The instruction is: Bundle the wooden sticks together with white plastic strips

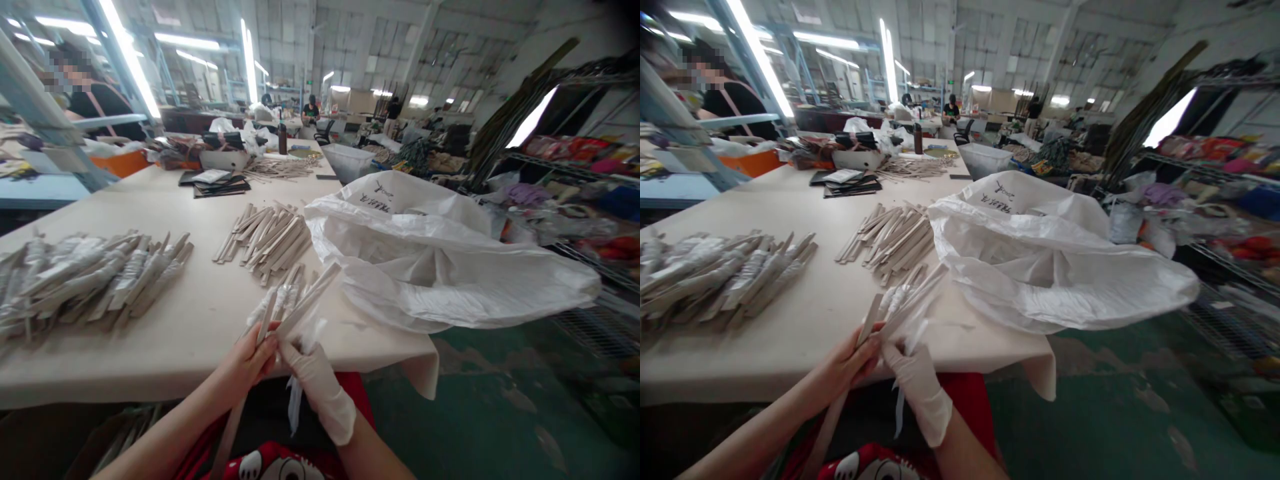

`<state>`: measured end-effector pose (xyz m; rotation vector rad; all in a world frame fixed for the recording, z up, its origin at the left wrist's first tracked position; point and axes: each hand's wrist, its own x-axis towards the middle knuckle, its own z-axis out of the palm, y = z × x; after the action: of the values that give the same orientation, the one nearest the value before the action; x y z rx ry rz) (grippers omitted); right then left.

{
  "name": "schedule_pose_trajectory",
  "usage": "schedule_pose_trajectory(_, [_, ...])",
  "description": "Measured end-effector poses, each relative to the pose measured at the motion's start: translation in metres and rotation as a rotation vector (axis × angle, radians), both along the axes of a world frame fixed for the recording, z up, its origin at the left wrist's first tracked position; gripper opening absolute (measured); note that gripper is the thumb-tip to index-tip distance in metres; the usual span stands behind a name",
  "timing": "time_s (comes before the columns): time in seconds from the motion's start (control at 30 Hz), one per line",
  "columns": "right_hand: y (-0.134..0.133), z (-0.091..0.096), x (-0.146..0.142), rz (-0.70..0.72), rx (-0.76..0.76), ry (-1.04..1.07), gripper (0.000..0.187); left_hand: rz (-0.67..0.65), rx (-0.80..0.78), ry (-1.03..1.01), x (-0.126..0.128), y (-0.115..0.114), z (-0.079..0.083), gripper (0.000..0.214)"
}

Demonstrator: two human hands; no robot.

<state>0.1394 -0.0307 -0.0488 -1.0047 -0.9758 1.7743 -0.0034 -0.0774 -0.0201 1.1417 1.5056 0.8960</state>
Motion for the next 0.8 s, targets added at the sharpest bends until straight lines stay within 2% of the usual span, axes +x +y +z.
schedule_pose_trajectory(0.07, [0.001,0.002,0.002,-0.020,-0.005,0.080,0.030,0.004,-0.007,0.044,0.000,-0.001,0.003,0.043])
schedule_pose_trajectory(0.17, [0.010,0.008,0.008,-0.241,-0.039,0.181,0.038,-0.068,0.009,0.171,-0.001,-0.003,-0.001,0.030])
schedule_pose_trajectory(0.23, [0.013,0.009,0.005,-0.397,-0.114,0.236,0.035,-0.079,0.060,0.237,0.001,-0.001,-0.007,0.031])
schedule_pose_trajectory(0.37, [0.006,0.007,-0.008,-0.175,-0.207,0.259,0.035,-0.034,0.128,0.271,0.006,0.005,-0.013,0.031])
schedule_pose_trajectory(0.4, [0.005,0.006,-0.008,-0.177,-0.211,0.270,0.038,-0.044,0.123,0.276,0.006,0.005,-0.013,0.031])
schedule_pose_trajectory(0.5, [0.009,0.007,-0.003,-0.301,-0.208,0.365,0.044,-0.107,0.087,0.312,0.004,0.001,-0.012,0.032])
schedule_pose_trajectory(0.57, [0.010,0.007,-0.004,-0.252,-0.284,0.381,0.035,-0.109,0.080,0.341,0.003,-0.002,-0.011,0.032])
schedule_pose_trajectory(0.6, [0.009,0.005,-0.005,-0.172,-0.322,0.370,0.034,-0.095,0.080,0.359,0.003,-0.002,-0.011,0.032])
schedule_pose_trajectory(0.67, [0.008,0.001,-0.007,-0.101,-0.353,0.368,0.032,-0.045,0.069,0.400,0.000,0.003,-0.011,0.033])
schedule_pose_trajectory(0.8, [0.022,-0.007,0.006,-0.114,-0.331,0.518,0.021,0.070,0.011,0.392,-0.014,0.029,-0.011,0.031])
